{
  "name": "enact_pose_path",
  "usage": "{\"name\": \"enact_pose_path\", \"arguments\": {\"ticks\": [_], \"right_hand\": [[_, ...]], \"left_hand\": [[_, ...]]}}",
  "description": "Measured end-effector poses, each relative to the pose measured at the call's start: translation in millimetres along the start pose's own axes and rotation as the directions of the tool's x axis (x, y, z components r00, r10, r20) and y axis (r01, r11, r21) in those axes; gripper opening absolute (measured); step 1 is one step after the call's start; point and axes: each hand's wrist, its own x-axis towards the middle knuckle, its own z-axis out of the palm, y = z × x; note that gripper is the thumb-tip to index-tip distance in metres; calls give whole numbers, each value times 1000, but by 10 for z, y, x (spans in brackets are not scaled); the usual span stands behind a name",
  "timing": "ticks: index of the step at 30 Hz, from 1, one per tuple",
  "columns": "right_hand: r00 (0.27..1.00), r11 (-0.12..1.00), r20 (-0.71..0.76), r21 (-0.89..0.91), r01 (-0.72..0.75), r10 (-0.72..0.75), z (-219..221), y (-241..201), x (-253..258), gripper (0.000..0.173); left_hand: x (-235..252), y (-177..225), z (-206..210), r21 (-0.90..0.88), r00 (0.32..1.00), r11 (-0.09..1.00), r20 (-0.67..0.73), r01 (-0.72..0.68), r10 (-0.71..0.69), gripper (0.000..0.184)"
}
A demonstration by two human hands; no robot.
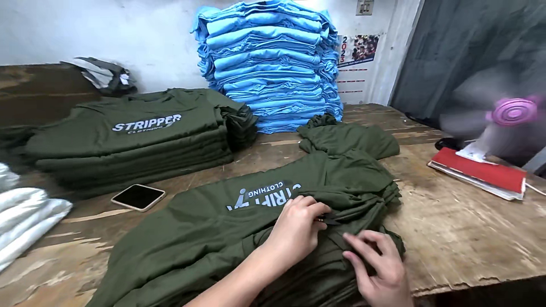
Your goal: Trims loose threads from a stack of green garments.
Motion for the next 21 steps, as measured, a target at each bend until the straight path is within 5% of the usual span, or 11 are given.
{"name": "enact_pose_path", "arguments": {"ticks": [6,9,11,13,17,21], "right_hand": [[999,972,-37,233,31,-22,-55,17,-102,13],[967,917,253,394,-67,-38,-301,19,-138,25],[838,930,541,338,-145,-66,-491,-5,-88,24],[769,948,637,207,-242,57,-614,-144,-11,28],[859,875,208,25,-483,468,-432,-445,90,33],[900,900,52,28,-434,433,-144,-403,-50,16]], "left_hand": [[-58,-61,-1,-42,998,997,-4,-61,61,26],[-83,-91,-39,-42,997,996,-4,-76,76,26],[-85,-79,-44,-46,998,997,8,-63,64,26],[-71,-44,-33,-53,997,996,18,-73,74,27],[-56,45,2,-41,994,993,-1,-113,113,32],[-72,91,36,39,970,972,-65,-231,233,25]]}}
